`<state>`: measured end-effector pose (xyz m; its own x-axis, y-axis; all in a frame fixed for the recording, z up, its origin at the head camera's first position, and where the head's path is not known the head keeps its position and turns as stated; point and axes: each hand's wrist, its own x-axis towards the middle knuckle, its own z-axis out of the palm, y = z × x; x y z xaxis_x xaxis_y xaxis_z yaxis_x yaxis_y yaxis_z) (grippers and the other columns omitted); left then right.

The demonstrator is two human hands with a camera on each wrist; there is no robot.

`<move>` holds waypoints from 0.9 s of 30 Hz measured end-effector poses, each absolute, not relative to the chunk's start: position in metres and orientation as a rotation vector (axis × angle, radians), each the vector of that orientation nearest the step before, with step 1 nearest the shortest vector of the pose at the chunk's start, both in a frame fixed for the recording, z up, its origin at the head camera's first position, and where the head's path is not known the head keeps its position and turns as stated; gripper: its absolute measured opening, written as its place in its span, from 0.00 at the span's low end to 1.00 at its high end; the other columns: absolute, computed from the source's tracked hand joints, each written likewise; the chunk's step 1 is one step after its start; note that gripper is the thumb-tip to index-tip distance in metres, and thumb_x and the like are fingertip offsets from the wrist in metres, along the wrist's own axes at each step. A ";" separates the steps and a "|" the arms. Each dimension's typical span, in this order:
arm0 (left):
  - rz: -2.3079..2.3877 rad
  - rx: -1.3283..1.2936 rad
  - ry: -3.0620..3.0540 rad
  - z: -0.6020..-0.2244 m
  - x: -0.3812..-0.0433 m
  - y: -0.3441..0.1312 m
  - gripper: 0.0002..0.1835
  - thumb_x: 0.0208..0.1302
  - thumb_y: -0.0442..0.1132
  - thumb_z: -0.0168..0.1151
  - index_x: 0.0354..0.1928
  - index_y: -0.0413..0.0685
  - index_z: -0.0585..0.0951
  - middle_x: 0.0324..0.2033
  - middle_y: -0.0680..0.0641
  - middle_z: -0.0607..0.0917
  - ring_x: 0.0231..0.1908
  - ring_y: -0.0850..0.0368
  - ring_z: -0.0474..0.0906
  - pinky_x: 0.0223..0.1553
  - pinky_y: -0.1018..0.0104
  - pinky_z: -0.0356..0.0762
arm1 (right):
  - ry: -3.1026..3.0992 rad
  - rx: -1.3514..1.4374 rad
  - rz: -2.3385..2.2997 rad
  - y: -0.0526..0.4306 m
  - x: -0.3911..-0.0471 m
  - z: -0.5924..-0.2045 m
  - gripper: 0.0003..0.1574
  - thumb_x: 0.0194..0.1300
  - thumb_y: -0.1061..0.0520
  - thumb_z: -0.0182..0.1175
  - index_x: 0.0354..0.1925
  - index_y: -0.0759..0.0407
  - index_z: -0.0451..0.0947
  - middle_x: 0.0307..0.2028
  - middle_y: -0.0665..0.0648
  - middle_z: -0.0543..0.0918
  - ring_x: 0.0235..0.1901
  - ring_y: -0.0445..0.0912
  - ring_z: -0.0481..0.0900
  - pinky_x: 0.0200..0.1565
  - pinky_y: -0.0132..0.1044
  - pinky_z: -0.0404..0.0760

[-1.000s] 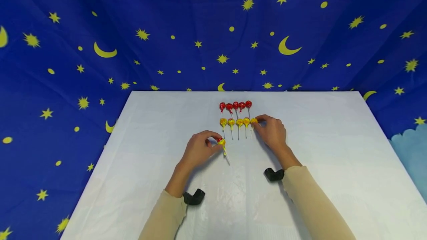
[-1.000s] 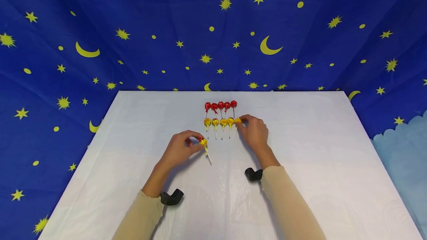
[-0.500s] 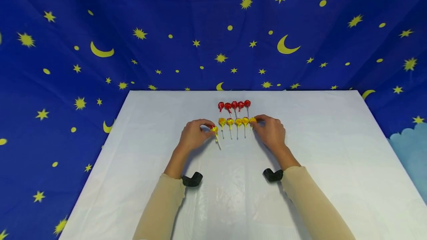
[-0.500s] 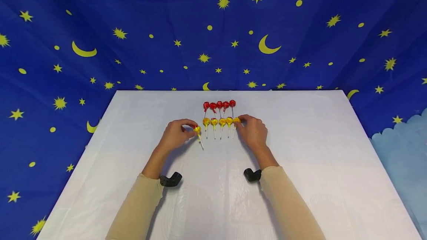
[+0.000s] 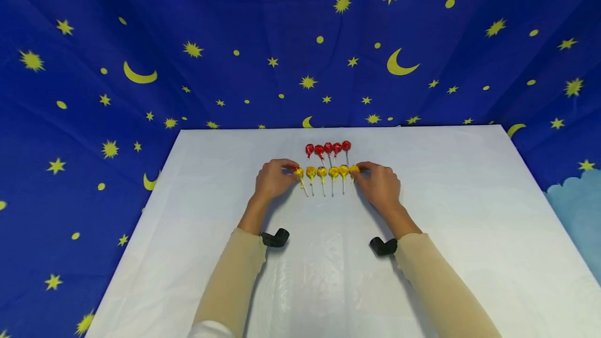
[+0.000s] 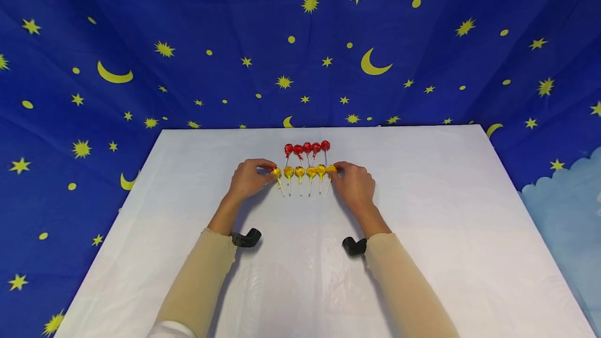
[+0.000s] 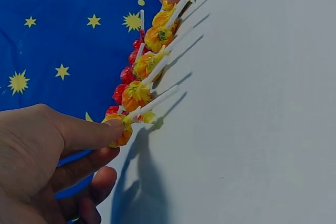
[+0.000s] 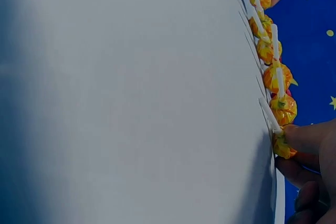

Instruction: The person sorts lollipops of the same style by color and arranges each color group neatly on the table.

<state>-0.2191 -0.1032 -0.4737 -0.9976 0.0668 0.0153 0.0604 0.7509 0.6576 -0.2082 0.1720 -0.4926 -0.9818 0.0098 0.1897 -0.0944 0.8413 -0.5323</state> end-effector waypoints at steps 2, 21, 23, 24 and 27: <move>1.096 0.100 2.932 -0.476 -0.220 -0.103 0.12 0.56 0.44 0.71 0.43 0.54 0.87 0.36 0.54 0.86 0.44 0.52 0.79 0.43 0.53 0.73 | -2.842 0.065 0.829 0.171 -0.209 -0.493 0.20 0.62 0.45 0.65 0.47 0.55 0.85 0.40 0.58 0.86 0.31 0.54 0.82 0.27 0.45 0.76; 1.142 0.063 2.906 -0.482 -0.221 -0.097 0.15 0.57 0.43 0.70 0.48 0.53 0.86 0.40 0.53 0.86 0.50 0.52 0.77 0.53 0.53 0.68 | -2.862 0.113 0.801 0.172 -0.208 -0.489 0.22 0.61 0.43 0.66 0.49 0.53 0.83 0.40 0.55 0.86 0.30 0.53 0.81 0.26 0.43 0.74; 1.152 0.073 2.901 -0.483 -0.220 -0.098 0.16 0.58 0.44 0.70 0.49 0.54 0.85 0.40 0.54 0.85 0.51 0.52 0.76 0.54 0.53 0.68 | -2.869 0.120 0.803 0.173 -0.206 -0.490 0.23 0.60 0.42 0.66 0.50 0.53 0.83 0.40 0.55 0.86 0.31 0.53 0.81 0.27 0.44 0.74; 1.160 0.078 2.897 -0.483 -0.219 -0.098 0.16 0.58 0.44 0.70 0.49 0.53 0.85 0.40 0.54 0.85 0.51 0.52 0.76 0.54 0.52 0.68 | -2.869 0.127 0.814 0.173 -0.205 -0.490 0.23 0.60 0.43 0.67 0.50 0.53 0.83 0.41 0.55 0.86 0.32 0.54 0.81 0.28 0.44 0.74; 1.190 0.094 2.879 -0.483 -0.218 -0.100 0.17 0.58 0.45 0.69 0.49 0.53 0.85 0.41 0.53 0.85 0.52 0.52 0.76 0.55 0.52 0.67 | -2.876 0.120 0.842 0.173 -0.204 -0.490 0.25 0.60 0.42 0.66 0.51 0.54 0.82 0.41 0.55 0.86 0.36 0.55 0.82 0.33 0.46 0.76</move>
